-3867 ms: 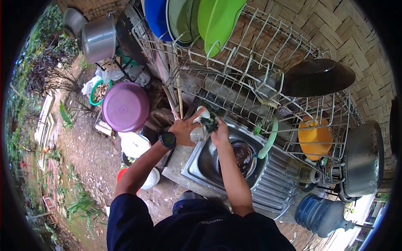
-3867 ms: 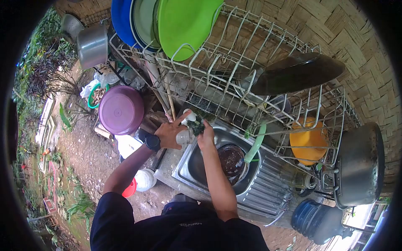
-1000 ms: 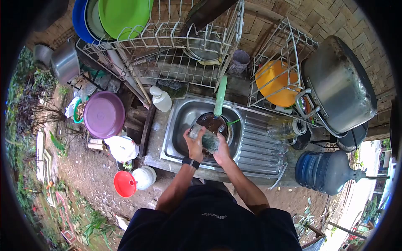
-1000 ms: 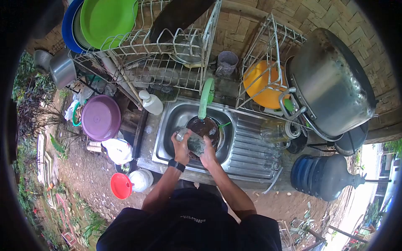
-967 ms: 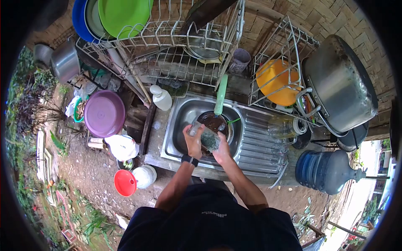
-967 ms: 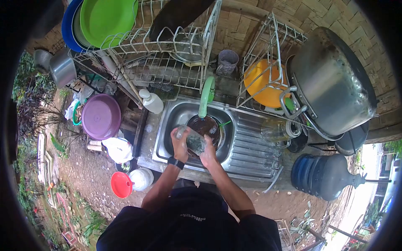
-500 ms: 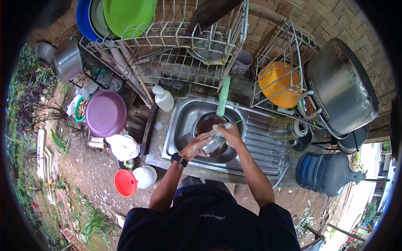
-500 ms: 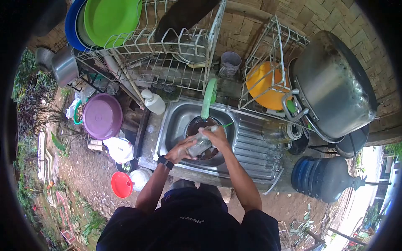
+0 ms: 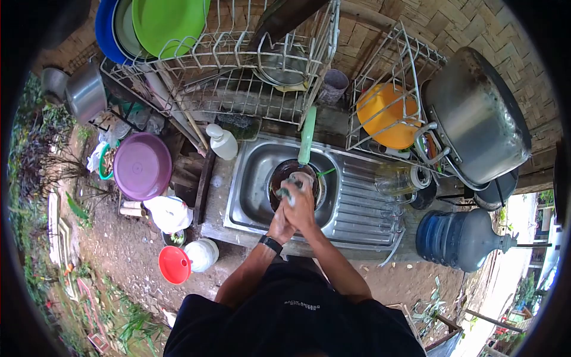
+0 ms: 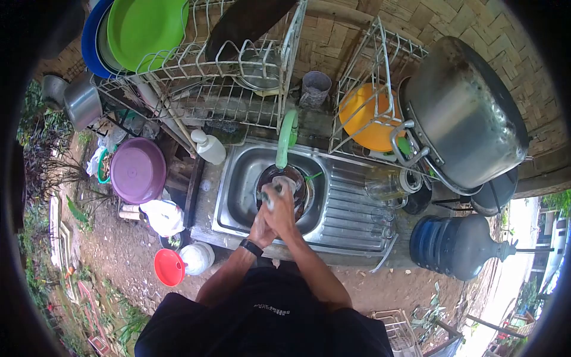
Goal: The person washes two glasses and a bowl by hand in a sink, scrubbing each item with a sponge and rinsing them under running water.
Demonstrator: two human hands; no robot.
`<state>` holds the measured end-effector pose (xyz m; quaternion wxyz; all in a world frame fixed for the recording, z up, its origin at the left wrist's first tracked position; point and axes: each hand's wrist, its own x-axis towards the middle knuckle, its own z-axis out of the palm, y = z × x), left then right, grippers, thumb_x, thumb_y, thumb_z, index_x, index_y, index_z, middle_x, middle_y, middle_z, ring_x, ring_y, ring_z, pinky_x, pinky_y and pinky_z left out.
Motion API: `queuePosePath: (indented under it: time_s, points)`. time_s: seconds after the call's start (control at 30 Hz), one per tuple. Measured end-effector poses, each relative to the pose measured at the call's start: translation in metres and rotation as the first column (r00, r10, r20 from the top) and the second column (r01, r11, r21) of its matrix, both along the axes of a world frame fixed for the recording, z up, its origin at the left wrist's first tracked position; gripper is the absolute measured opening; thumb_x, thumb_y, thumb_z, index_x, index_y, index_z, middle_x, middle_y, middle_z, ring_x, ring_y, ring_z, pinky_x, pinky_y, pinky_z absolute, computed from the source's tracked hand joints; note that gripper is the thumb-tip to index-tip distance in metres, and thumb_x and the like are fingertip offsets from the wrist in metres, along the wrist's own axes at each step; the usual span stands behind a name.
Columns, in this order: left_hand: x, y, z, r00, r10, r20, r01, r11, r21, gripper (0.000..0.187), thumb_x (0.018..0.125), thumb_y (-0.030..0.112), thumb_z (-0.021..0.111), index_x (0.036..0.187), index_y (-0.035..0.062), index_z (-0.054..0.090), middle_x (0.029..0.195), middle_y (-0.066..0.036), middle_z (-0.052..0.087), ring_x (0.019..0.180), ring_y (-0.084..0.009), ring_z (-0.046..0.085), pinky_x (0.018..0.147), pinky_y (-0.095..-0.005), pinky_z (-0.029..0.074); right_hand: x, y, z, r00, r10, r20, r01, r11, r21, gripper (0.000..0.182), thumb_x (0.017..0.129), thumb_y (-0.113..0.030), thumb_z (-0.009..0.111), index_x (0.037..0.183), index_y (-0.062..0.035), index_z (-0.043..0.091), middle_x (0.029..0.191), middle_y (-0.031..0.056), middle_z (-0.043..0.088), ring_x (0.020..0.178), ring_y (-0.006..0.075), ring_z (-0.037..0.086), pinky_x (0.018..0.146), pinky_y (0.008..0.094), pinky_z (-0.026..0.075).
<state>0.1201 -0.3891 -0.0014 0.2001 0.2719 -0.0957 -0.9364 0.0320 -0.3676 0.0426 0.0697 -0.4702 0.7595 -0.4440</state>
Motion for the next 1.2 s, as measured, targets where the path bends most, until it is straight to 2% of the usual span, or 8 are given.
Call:
queuePosePath:
  time_s: [0.07,0.17,0.33,0.53,0.83,0.97,1.1,1.2]
  points:
    - [-0.001,-0.003,0.004,0.997,-0.065,0.037,0.064,0.998,0.029,0.053,0.091,0.048,0.051,0.127,0.0096,0.048,0.124,-0.007,0.055,0.113,-0.0226,0.053,0.099,-0.0387,0.041,-0.014,-0.015,-0.005,0.987,-0.155,-0.05,0.156,0.988,0.013,0.031,0.075,-0.007,0.063,0.106,-0.0039,0.061,0.113,0.0208,0.056,0.11,0.038,0.052,0.096,0.0437,0.038]
    - [0.005,-0.003,0.016,0.998,-0.067,0.021,0.065,0.996,0.06,0.055,0.089,0.048,0.054,0.128,0.009,0.047,0.124,-0.009,0.055,0.113,-0.0233,0.053,0.097,-0.0384,0.043,-0.024,-0.014,-0.023,0.859,-0.34,0.383,0.347,0.936,0.051,0.036,0.08,-0.008,0.06,0.115,0.0011,0.056,0.124,0.026,0.048,0.119,0.0424,0.044,0.101,0.0438,0.035]
    - [0.014,-0.021,0.025,0.972,-0.234,-0.012,0.233,0.957,0.174,0.051,0.09,0.049,0.053,0.128,0.0148,0.049,0.12,-0.002,0.057,0.11,-0.0159,0.054,0.093,-0.0323,0.044,0.032,0.026,-0.003,0.929,-0.284,0.237,0.294,0.956,-0.01,0.037,0.079,-0.004,0.059,0.115,0.0015,0.054,0.13,0.0254,0.046,0.119,0.0426,0.046,0.1,0.0448,0.037]
    - [0.016,-0.033,0.008,0.941,-0.257,0.22,0.303,0.93,-0.21,0.051,0.094,0.045,0.048,0.135,0.016,0.04,0.127,-0.005,0.051,0.113,-0.0199,0.053,0.09,-0.0413,0.047,0.015,0.036,0.008,0.995,0.016,0.1,0.002,0.983,-0.183,0.041,0.076,-0.002,0.061,0.117,-0.0014,0.055,0.131,0.0237,0.047,0.121,0.0413,0.045,0.1,0.0446,0.038]
    - [0.022,-0.033,0.01,0.869,-0.396,0.296,0.475,0.834,-0.28,0.058,0.088,0.034,0.06,0.133,0.0043,0.039,0.126,-0.012,0.053,0.116,-0.0228,0.052,0.097,-0.0394,0.044,-0.015,-0.002,0.005,0.761,-0.321,0.564,0.391,0.92,-0.005,0.039,0.087,-0.023,0.06,0.117,0.0015,0.057,0.113,0.0205,0.06,0.108,0.0287,0.056,0.095,0.0356,0.039]
    - [-0.006,-0.021,0.017,0.899,0.207,0.386,0.033,0.847,-0.53,0.06,0.084,0.03,0.068,0.131,0.002,0.043,0.115,-0.012,0.058,0.105,-0.0221,0.058,0.09,-0.0344,0.047,0.008,-0.002,0.023,0.794,-0.35,0.497,0.406,0.914,-0.007,0.034,0.086,-0.013,0.058,0.116,0.0019,0.054,0.114,0.0219,0.059,0.108,0.035,0.056,0.094,0.0393,0.041]
    - [-0.008,-0.028,0.004,0.994,0.108,-0.027,-0.105,0.99,0.094,0.054,0.084,0.045,0.064,0.122,0.0076,0.053,0.111,-0.009,0.062,0.101,-0.0226,0.059,0.087,-0.0384,0.049,0.032,0.023,-0.007,0.963,-0.094,0.251,0.129,0.983,-0.128,0.037,0.071,0.005,0.059,0.108,0.0009,0.058,0.131,0.0256,0.046,0.12,0.0362,0.047,0.101,0.0411,0.035]
    - [0.004,-0.03,-0.003,0.998,0.059,-0.036,-0.052,0.981,0.186,0.046,0.085,0.048,0.061,0.116,0.0137,0.059,0.103,-0.007,0.064,0.094,-0.0237,0.061,0.086,-0.0401,0.049,0.033,0.043,-0.009,0.978,0.204,0.03,-0.196,0.965,-0.174,0.049,0.059,0.014,0.058,0.106,-0.0034,0.059,0.137,0.0236,0.041,0.125,0.038,0.043,0.106,0.0444,0.032]
